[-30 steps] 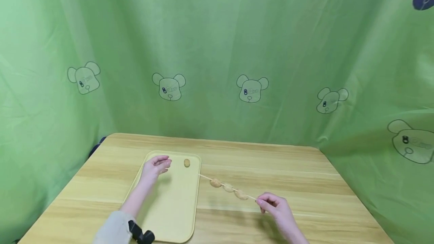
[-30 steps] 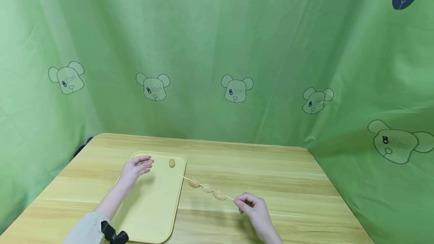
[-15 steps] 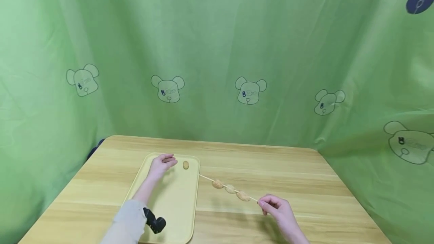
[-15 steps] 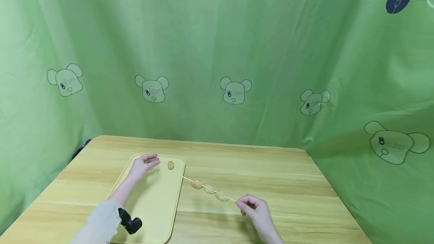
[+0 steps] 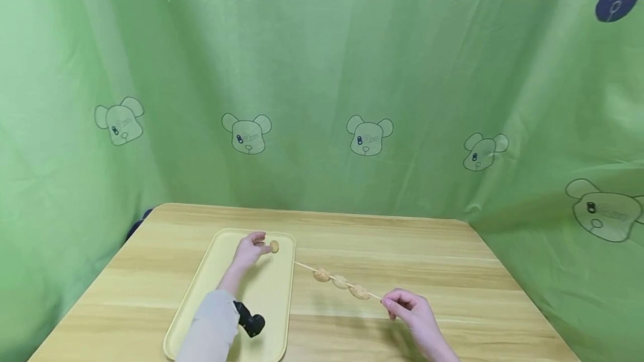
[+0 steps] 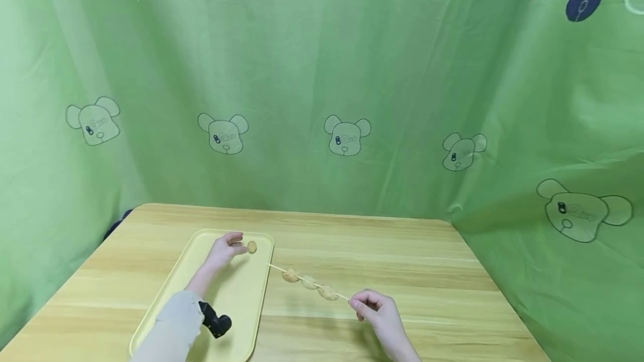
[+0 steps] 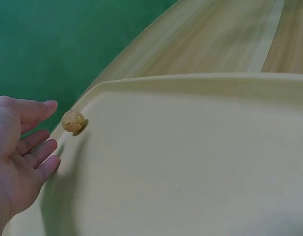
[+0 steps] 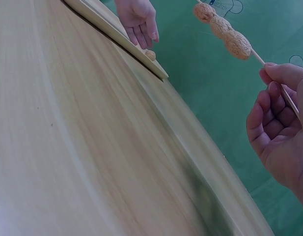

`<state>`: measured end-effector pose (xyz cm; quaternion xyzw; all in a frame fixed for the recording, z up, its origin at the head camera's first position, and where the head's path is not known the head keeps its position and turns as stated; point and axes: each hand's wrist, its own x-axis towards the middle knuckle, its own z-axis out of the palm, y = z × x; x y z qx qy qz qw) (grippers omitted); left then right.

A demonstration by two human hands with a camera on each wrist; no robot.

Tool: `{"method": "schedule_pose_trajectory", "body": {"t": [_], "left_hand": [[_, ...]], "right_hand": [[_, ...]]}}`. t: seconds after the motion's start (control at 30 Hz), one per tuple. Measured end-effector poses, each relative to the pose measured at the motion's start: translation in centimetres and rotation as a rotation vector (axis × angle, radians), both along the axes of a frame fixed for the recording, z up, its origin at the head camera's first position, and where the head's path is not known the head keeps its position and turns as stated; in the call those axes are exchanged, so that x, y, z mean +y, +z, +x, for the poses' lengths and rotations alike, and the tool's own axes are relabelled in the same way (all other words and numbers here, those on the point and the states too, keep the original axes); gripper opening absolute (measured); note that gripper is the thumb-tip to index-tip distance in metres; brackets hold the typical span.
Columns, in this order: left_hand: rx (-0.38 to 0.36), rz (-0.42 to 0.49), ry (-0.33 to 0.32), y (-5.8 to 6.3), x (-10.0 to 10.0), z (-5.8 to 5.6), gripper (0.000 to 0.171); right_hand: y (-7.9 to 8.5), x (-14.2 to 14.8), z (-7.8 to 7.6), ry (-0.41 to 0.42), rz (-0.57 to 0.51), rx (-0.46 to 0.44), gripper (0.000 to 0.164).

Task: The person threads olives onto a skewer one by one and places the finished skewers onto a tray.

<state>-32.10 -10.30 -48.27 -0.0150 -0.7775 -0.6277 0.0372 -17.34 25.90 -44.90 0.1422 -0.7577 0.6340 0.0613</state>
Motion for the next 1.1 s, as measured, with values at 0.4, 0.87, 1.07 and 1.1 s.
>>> {"method": "schedule_pose_trajectory", "body": {"t": [0.4,0.87,1.07,1.1], "left_hand": [[0.048,-0.141,0.022,-0.7,1.8,-0.1,0.051],[0.095,-0.261,0.114,-0.8,2.8,0.1,0.024],[0.122,-0.273,0.124,-0.9,3.0,-0.1,0.022],[0.122,-0.264,0.124,-0.8,3.0,-0.2,0.022]], "right_hand": [[0.3,0.1,0.5,0.012,-0.001,-0.001,0.019],[0.2,0.5,0.7,-0.036,-0.002,-0.064,0.021],[0.1,0.9,0.8,-0.062,0.006,-0.056,0.021],[0.1,1.0,0.8,-0.068,0.008,-0.053,0.020]]}}
